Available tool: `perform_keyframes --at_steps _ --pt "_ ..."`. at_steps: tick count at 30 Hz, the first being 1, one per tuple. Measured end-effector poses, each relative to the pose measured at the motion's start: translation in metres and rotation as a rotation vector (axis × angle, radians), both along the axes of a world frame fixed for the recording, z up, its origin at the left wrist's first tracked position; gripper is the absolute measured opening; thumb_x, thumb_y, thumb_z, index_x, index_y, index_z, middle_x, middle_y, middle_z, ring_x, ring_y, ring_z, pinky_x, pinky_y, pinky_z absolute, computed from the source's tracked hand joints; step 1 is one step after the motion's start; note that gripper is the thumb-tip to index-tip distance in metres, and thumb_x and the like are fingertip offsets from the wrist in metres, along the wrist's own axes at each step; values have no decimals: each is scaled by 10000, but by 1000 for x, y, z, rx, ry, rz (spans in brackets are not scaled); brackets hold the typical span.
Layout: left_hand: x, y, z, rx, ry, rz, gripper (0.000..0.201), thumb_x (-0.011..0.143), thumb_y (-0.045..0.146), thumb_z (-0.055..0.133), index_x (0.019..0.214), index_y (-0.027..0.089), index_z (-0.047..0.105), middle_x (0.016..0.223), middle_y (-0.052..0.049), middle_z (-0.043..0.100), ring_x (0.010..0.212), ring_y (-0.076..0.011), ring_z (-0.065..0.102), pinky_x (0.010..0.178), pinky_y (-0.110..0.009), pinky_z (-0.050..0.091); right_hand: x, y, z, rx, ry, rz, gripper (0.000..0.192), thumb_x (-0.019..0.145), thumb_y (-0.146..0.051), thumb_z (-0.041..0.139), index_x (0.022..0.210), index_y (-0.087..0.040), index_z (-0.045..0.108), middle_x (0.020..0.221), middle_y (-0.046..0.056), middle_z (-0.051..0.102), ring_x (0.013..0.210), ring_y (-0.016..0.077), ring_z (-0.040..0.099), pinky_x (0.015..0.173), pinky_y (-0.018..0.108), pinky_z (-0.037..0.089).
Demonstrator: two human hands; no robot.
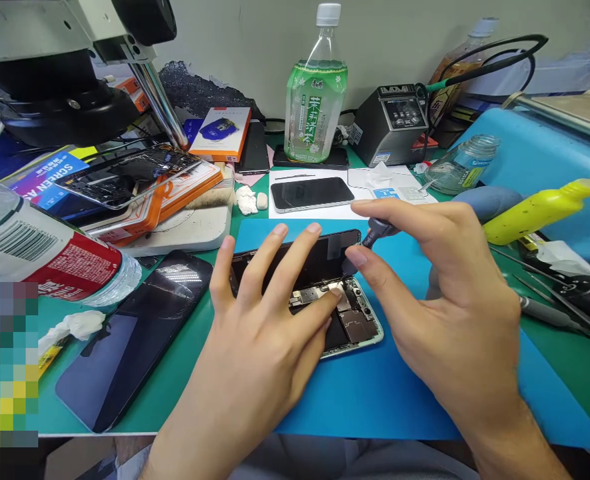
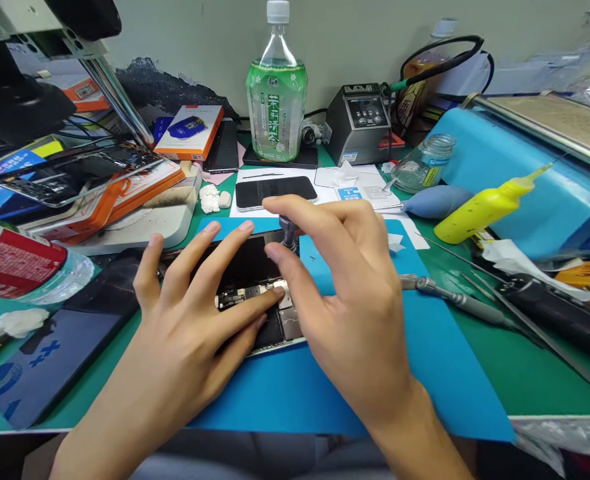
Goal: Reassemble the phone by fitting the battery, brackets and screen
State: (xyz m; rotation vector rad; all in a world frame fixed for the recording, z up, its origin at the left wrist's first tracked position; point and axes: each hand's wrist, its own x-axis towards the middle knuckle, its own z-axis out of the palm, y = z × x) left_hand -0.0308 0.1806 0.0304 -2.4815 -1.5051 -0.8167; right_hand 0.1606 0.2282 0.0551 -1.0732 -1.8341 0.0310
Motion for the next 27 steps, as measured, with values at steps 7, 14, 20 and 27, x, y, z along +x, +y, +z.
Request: perform_keyframes --at_steps 7,14,20,27 --pt "0 1 0 0 0 -3 276 1092 379 664 1350 388 762 1838 -40 323 1728 -310 222 1401 -646 -2 3 1 -1 -17 37 5 472 1042 -180 701 1470 -380 695 1203 -5 810 1122 255 759 1070 473 589" --pt "-1 -1 0 1 1 1 275 1095 386 660 1350 387 761 1837 -37 325 1728 -303 222 1402 -643 -4 2 3 -1 48 -51 0 425 1053 -218 718 1469 -306 706 1293 27 782 1195 237 726 1108 450 552" --pt "0 0 0 -1 4 -6 276 1082 373 680 1346 382 761 1833 -44 332 1721 -318 242 1400 -660 3 2 2 -2 90 -56 -57 401 1029 -170 736 1399 -325 752 1239 5 818 1099 241 735 1059 457 556" --pt "-1 -1 -1 3 4 -10 273 1084 371 677 1343 379 765 1833 -48 334 1722 -313 239 1402 -643 -11 2 1 0 101 -73 -72 380 1022 -188 751 1366 -350 764 1124 3 820 1052 247 722 1004 459 576"
